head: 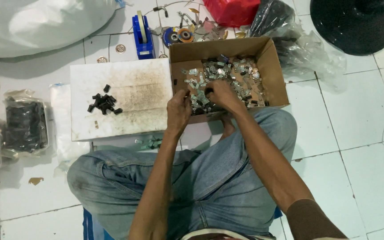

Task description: The person sits on the floor and repeatedly picks up small metal brackets and black plastic pieces from a cardboard box. They fit the plastic pieces onto the metal brackets by hand and place the assembled units onto a white board next to them.

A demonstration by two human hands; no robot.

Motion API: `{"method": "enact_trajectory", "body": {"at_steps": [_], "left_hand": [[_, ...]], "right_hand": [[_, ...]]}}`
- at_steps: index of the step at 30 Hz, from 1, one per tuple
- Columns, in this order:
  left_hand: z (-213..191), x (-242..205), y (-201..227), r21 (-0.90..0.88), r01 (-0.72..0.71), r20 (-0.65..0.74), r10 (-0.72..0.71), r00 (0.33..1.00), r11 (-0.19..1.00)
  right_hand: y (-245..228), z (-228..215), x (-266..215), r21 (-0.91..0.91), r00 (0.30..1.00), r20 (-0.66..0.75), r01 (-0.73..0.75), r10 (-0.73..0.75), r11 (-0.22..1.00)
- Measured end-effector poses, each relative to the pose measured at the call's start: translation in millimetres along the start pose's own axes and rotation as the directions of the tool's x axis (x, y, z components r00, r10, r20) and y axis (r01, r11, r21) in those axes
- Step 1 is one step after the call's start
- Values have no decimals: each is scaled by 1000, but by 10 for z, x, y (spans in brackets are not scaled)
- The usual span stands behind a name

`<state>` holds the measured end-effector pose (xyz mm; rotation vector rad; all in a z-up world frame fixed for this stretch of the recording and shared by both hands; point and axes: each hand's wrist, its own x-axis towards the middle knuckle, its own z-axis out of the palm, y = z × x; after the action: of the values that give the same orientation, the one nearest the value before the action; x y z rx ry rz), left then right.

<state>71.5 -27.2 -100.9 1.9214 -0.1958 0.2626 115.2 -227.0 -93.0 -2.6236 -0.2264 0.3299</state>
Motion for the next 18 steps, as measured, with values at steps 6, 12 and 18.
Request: {"method": "enact_trajectory", "body": {"at_steps": [6, 12, 18], "left_hand": [[-49, 8, -23, -73, 99, -65, -104, 992, 992], [118, -9, -221, 162, 38, -32, -33, 999, 986], [60, -5, 54, 421, -41, 199, -48, 979, 906]], "right_hand": [[105, 546, 315, -118, 996, 81, 49, -40, 992], [375, 1001, 598, -32, 960, 188, -204, 206, 978], [156, 447, 285, 141, 987, 8, 155, -158, 978]]}}
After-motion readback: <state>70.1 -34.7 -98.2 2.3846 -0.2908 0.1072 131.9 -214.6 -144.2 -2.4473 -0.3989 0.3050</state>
